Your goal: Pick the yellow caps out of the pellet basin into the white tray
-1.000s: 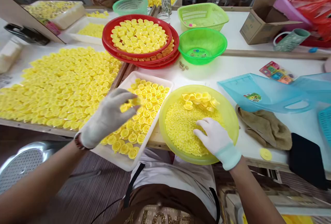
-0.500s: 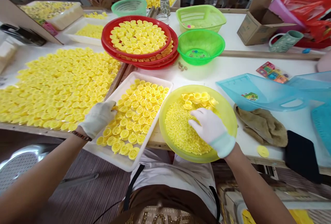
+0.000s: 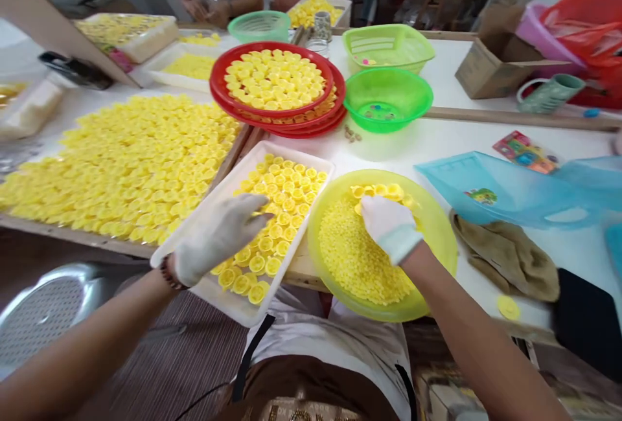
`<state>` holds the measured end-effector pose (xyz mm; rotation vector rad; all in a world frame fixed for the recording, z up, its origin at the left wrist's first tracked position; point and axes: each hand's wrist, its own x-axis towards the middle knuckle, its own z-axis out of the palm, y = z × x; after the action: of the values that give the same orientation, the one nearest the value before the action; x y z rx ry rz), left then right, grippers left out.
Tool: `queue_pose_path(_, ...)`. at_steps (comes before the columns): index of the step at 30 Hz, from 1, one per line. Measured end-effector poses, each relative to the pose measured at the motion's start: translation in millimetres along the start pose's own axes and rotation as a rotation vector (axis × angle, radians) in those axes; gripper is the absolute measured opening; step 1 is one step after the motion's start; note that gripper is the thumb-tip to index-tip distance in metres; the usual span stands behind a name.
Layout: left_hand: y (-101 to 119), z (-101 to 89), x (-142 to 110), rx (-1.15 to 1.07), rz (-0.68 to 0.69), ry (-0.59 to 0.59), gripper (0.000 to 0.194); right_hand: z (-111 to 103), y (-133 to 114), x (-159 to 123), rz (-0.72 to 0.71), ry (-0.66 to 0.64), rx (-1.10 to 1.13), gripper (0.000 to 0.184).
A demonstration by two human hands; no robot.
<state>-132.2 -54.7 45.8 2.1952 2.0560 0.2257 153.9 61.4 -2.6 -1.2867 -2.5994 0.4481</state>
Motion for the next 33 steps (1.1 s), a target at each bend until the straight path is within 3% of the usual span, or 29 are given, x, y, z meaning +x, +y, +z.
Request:
queue_pose_path(2,29,6.3,7,-0.17,0.145,0.03,0.022,3,-2,-9,-0.023,-0.017,-0.036,0.024)
queue_pose_path(6,70,25.4,25,-0.238,0.226,0.016,0.033,8,-8,-36,-0.248,-0.077,0.173,0.027)
queue_pose_path(9,86,37.1,35,-0.254,0.274,-0.005,0.03,7,0,-52,-0.219,-0.05,0.215,0.03)
queue_pose_path(12,90,43.9,38,-0.257,0.331,-0.035,0.023,7,20,-63,-0.04,0.009,0.087,0.03)
queue_pose_path(14,90,46.1,38,-0.219,0.373,-0.065,0.024,8,27,-70,0.036,-0.057,0.015,0.032)
queue_pose_path(18,89,50.2,39,-0.082,0.408,-0.069,0.028,15,16,-80,0.019,-0.241,0.048,0.034)
queue_pose_path(23,96,58.8,46,-0.073,0.403,-0.075,0.016,11,4,-80,0.001,-0.283,0.157,0.012)
queue_pose_path(25,98,60.7,46,-0.13,0.4,-0.079,0.017,4,5,-79,-0.011,-0.241,0.207,0.011)
queue_pose_path(30,99,61.4,44,-0.18,0.38,-0.077,0.016,-9,-7,-70,-0.07,0.007,0.262,0.013)
queue_pose_path(33,98,62.3,43,-0.17,0.372,-0.058,0.016,-10,-17,-60,-0.115,0.064,0.29,0.019)
